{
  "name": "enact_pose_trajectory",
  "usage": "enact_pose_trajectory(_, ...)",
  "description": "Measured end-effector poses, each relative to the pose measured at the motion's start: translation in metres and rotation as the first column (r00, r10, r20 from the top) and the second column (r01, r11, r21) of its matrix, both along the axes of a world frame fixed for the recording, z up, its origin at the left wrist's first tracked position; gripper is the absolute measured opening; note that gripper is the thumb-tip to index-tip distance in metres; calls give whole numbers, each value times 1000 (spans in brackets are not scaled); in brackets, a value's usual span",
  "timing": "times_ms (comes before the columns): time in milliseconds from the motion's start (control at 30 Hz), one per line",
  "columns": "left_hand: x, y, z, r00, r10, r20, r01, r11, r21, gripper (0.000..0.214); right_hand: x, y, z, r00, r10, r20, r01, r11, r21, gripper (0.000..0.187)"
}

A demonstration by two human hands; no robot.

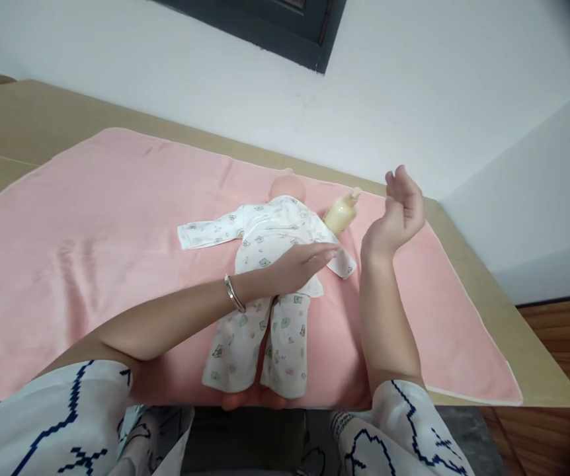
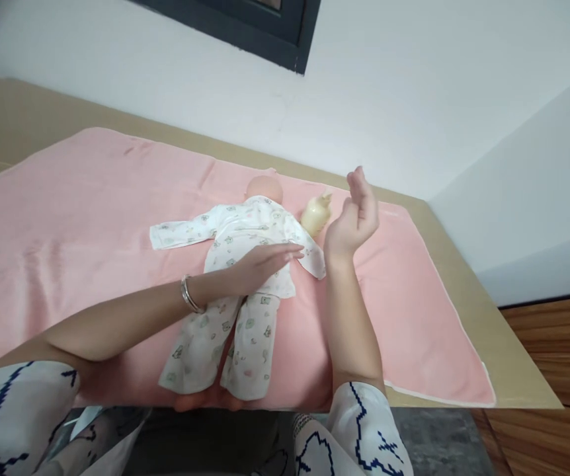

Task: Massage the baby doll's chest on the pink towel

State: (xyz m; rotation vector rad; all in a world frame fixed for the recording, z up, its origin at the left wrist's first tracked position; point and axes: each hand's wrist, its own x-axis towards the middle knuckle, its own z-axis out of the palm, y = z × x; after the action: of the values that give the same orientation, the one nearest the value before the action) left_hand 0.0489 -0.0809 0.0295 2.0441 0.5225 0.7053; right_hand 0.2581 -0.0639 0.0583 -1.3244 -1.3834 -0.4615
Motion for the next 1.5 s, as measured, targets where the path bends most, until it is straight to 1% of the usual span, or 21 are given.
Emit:
enact_pose_trajectory(33,8,4,5,998,1,69,10,987,-158,45,1,4,-2,1000,9,10,-9,999,-42,67)
enact_pose_trajectory(67,18,10,10,991,28,128,13,952,-305,49,2,7,-5,1000,16,27,-13,996,-89,67)
enact_pose_trajectory(100,28,20,14,982,78,174,8,892,-451,54,2,11,-9,999,20,41,-15,991,-131,66)
enact_pose_trajectory(133,40,30,18,977,103,188,24,819,-573,60,1,15,-13,999,23,45,-16,986,-163,66)
enact_pose_trajectory(200,62,51,25,969,154,194,35,691,-722,67,2,24,-21,1000,21,23,-15,979,-205,67)
enact_pose_trajectory(233,71,60,27,963,188,191,24,651,-759,70,3,28,-25,1000,18,8,-16,973,-230,68)
enact_pose_trajectory(300,86,71,32,945,260,198,-3,614,-789,72,5,34,-30,1000,19,-7,-20,954,-298,68)
enact_pose_trajectory(400,97,77,35,931,297,211,-15,612,-791,77,7,37,-32,999,16,34,-1,923,-385,66)
enact_pose_trajectory(500,99,75,36,932,268,245,39,596,-802,80,5,33,-28,997,-9,77,38,921,-387,62)
enact_pose_trajectory(633,85,68,34,931,271,243,62,539,-840,75,1,30,-26,994,-35,100,70,928,-366,61)
enact_pose_trajectory(700,70,63,33,931,260,258,99,499,-861,71,0,29,-27,992,-52,118,91,930,-356,60)
enact_pose_trajectory(800,39,55,32,922,227,314,192,435,-880,68,0,29,-28,986,-81,146,128,931,-343,58)
enact_pose_trajectory(867,19,50,33,901,250,353,246,376,-893,67,-2,28,-28,981,-100,167,152,931,-333,56)
enact_pose_trajectory(1000,-11,42,40,851,386,356,297,206,-932,69,-6,28,-31,974,-124,190,180,931,-316,51)
enact_pose_trajectory(1067,-22,38,46,836,429,342,303,158,-940,69,-7,27,-33,973,-136,184,188,935,-301,48)
enact_pose_trajectory(1100,-27,37,49,828,443,344,310,150,-939,69,-7,28,-34,973,-141,181,190,937,-293,45)
enact_pose_trajectory(1167,-34,34,55,815,454,361,327,155,-932,68,-5,28,-36,974,-142,177,189,939,-287,40)
enact_pose_trajectory(1267,-41,31,62,811,448,376,329,182,-927,66,-2,30,-37,974,-131,183,184,933,-310,35)
enact_pose_trajectory(1333,-44,29,63,820,440,365,308,198,-930,66,-6,27,-36,970,-129,206,191,929,-316,34)
enact_pose_trajectory(1433,-44,23,65,849,427,311,247,198,-948,66,-31,13,-28,966,-100,239,164,949,-269,38)
enact_pose_trajectory(1500,-44,17,67,864,412,291,229,193,-954,67,-58,-3,-21,971,19,240,47,962,-268,42)
